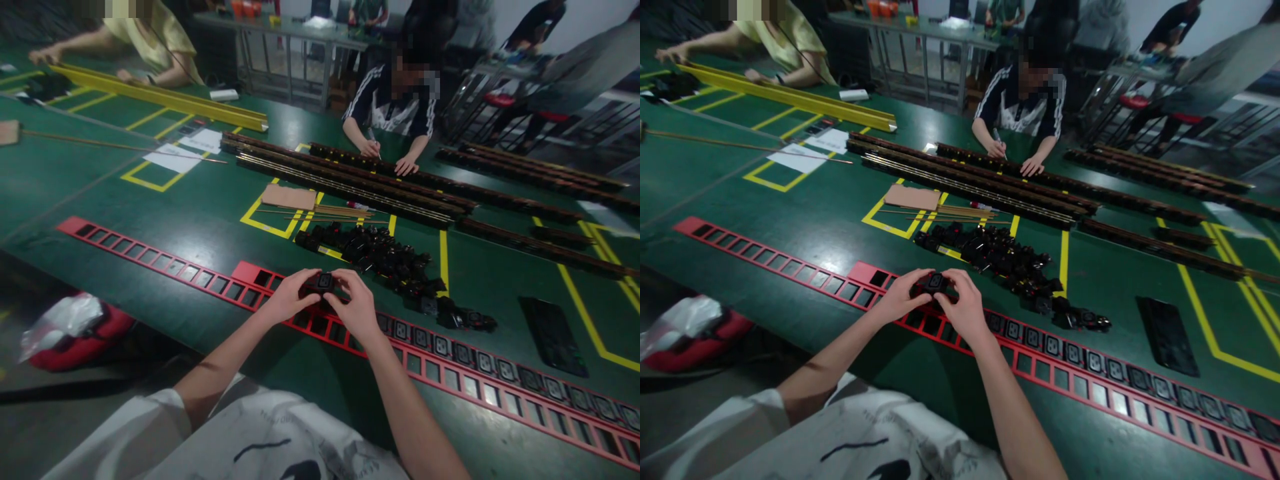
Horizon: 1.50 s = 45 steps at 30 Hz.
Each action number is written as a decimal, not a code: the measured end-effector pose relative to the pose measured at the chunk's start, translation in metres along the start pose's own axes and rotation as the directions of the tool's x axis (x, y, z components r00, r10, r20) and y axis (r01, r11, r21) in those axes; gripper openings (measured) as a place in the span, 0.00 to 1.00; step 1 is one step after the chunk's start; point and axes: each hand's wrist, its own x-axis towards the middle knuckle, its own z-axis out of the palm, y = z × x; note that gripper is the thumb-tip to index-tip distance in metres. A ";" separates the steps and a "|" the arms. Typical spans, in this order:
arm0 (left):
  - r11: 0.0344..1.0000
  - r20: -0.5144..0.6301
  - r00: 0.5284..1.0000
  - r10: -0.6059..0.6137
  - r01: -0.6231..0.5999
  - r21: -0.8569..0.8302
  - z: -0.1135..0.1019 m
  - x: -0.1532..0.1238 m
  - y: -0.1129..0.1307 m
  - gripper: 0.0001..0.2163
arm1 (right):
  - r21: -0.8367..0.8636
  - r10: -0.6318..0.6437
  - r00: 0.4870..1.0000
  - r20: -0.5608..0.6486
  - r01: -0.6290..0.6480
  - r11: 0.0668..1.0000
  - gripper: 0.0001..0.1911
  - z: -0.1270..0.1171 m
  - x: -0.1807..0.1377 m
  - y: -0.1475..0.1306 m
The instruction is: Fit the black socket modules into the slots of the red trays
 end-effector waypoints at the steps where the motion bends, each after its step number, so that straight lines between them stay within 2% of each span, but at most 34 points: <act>1: 1.000 -0.013 1.000 -0.005 0.005 -0.010 -0.001 0.000 0.000 0.23 | -0.004 -0.021 1.000 0.002 0.021 1.000 0.17 0.002 0.000 0.001; 5: 0.999 -0.045 0.999 0.006 -0.008 -0.034 -0.003 -0.001 0.003 0.20 | -0.066 -0.107 0.994 -0.004 0.107 0.992 0.13 0.005 -0.001 0.003; 8: 0.999 -0.053 0.998 0.026 -0.029 -0.041 -0.004 0.000 0.007 0.19 | -0.107 -0.115 0.993 0.011 0.115 0.988 0.12 0.001 -0.006 0.002; 13: 0.994 -0.062 0.998 0.007 -0.013 -0.105 -0.004 0.000 0.012 0.19 | -0.200 -0.046 0.996 -0.079 0.030 0.979 0.09 -0.017 -0.015 0.003; 19: 0.934 -0.100 0.992 -0.083 0.042 -0.354 -0.002 -0.003 0.004 0.19 | -0.244 0.028 0.974 -0.225 -0.084 0.966 0.08 -0.048 -0.027 0.010; 23: 0.968 -0.167 0.976 -0.142 0.102 -0.228 -0.004 -0.004 0.003 0.27 | -0.259 0.089 0.936 -0.340 -0.185 0.948 0.10 -0.062 -0.034 0.017; 25: 0.989 -0.153 0.982 -0.111 0.094 -0.116 -0.006 -0.003 0.006 0.25 | -0.265 0.112 0.932 -0.346 -0.211 0.941 0.10 -0.063 -0.036 0.020; 28: 0.999 -0.106 0.993 -0.046 0.042 -0.033 -0.006 -0.002 0.010 0.14 | -0.283 0.126 0.936 -0.330 -0.225 0.932 0.10 -0.061 -0.037 0.026; 30: 0.997 -0.088 0.993 -0.081 0.079 -0.022 -0.004 -0.001 0.011 0.11 | -0.298 0.124 0.942 -0.312 -0.221 0.929 0.11 -0.059 -0.037 0.030; 33: 0.987 -0.071 0.985 -0.160 0.160 0.004 -0.003 -0.003 0.011 0.16 | -0.325 0.123 0.957 -0.263 -0.208 0.922 0.12 -0.057 -0.038 0.036; 36: 0.995 -0.029 0.996 -0.086 0.088 0.056 -0.005 -0.004 0.013 0.24 | -0.384 0.132 0.969 -0.209 -0.206 0.900 0.13 -0.055 -0.039 0.038; 38: 0.993 0.012 0.999 -0.031 0.030 0.111 -0.007 -0.004 0.016 0.26 | -0.496 0.140 0.980 -0.143 -0.194 0.847 0.13 -0.053 -0.038 0.036; 40: 0.985 0.049 0.999 -0.018 0.009 0.174 -0.009 -0.003 0.019 0.24 | -0.646 0.174 0.984 -0.036 -0.156 0.747 0.13 -0.050 -0.036 0.030; 43: 0.969 0.106 0.994 -0.017 -0.010 0.248 -0.011 -0.001 0.022 0.18 | -0.793 0.265 0.959 0.101 -0.083 0.603 0.15 -0.048 -0.030 0.021; 45: 0.965 0.147 0.989 -0.011 -0.028 0.260 -0.012 -0.001 0.021 0.17 | -0.825 0.316 0.939 0.135 -0.070 0.561 0.16 -0.047 -0.026 0.017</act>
